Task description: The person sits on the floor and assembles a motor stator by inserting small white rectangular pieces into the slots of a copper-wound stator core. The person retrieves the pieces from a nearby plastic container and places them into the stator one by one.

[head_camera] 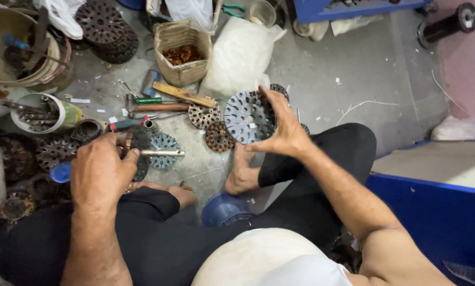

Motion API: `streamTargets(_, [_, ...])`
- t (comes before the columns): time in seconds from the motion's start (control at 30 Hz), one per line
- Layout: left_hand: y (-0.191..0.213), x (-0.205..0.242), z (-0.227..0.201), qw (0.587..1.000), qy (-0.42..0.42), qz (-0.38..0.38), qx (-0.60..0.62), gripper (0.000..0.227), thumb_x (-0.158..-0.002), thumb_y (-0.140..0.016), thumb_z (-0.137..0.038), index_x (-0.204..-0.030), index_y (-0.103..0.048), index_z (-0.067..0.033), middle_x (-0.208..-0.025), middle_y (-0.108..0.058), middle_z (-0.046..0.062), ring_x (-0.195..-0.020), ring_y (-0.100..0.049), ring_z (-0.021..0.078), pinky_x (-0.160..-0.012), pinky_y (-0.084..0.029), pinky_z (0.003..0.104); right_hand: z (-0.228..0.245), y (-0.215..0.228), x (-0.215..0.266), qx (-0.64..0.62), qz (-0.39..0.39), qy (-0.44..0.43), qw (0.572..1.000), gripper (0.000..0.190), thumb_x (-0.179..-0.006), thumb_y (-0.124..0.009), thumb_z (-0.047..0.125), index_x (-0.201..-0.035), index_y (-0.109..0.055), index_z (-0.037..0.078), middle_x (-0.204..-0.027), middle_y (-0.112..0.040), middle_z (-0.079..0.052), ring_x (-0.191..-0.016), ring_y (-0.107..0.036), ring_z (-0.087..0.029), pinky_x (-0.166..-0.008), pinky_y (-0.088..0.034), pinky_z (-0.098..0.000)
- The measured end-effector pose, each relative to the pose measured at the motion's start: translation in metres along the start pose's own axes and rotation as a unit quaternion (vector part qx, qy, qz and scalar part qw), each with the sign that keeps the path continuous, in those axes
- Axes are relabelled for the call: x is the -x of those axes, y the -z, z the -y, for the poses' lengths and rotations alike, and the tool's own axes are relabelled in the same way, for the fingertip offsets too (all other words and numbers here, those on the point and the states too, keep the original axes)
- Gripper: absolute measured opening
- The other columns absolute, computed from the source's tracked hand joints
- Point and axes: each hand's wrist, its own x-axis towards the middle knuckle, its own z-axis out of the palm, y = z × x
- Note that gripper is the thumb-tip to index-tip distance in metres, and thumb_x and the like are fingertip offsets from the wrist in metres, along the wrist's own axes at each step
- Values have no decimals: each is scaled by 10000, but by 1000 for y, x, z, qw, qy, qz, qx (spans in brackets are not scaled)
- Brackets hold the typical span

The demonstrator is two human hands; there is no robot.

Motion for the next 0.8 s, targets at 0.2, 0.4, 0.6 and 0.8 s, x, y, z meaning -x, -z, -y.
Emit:
streamTargets(0.2, [-7, -16, 1, 1000, -2, -7, -11, 321, -850, -822, -268, -1088, -771, -58, -935, -763, 192, -910, -717, 405, -847, -537, 499, -93, 11, -7, 193, 276, -306, 890, 1221, -410, -983, 472, -1456, -519, 46, -1340, -595, -245, -1273, -587, -400, -1071, -504, -454])
streamTargets(0.4, [-15, -23, 10, 998, -12, -43, 48, 362, -817, -852, -266, -1076, -766, -29, -950, -762, 186, -900, -728, 379, -833, -546, 471, -221, -20, 3, 261, 124, -377, 880, 1143, -454, -1003, 515, -1398, -553, 54, -1313, -563, -292, -1247, -551, -459, -1026, -489, -498])
streamTargets(0.6, [-16, -28, 11, 985, -2, -68, 160, 353, -763, -861, -246, -1045, -778, -51, -905, -776, 149, -829, -756, 280, -772, -575, 402, -301, -62, 1, 265, 17, -220, 939, 1079, -550, -995, 418, -1428, -531, -1, -1338, -564, -343, -1163, -574, -487, -924, -509, -508])
streamTargets(0.8, [-5, -24, 9, 949, 3, -83, 303, 339, -779, -850, -209, -1083, -783, -73, -840, -791, 65, -693, -727, 128, -655, -572, 281, -272, -90, -16, 202, 387, -274, 857, 807, -698, -893, 408, -1384, -631, 73, -1089, -803, -197, -992, -769, -281, -904, -587, -403])
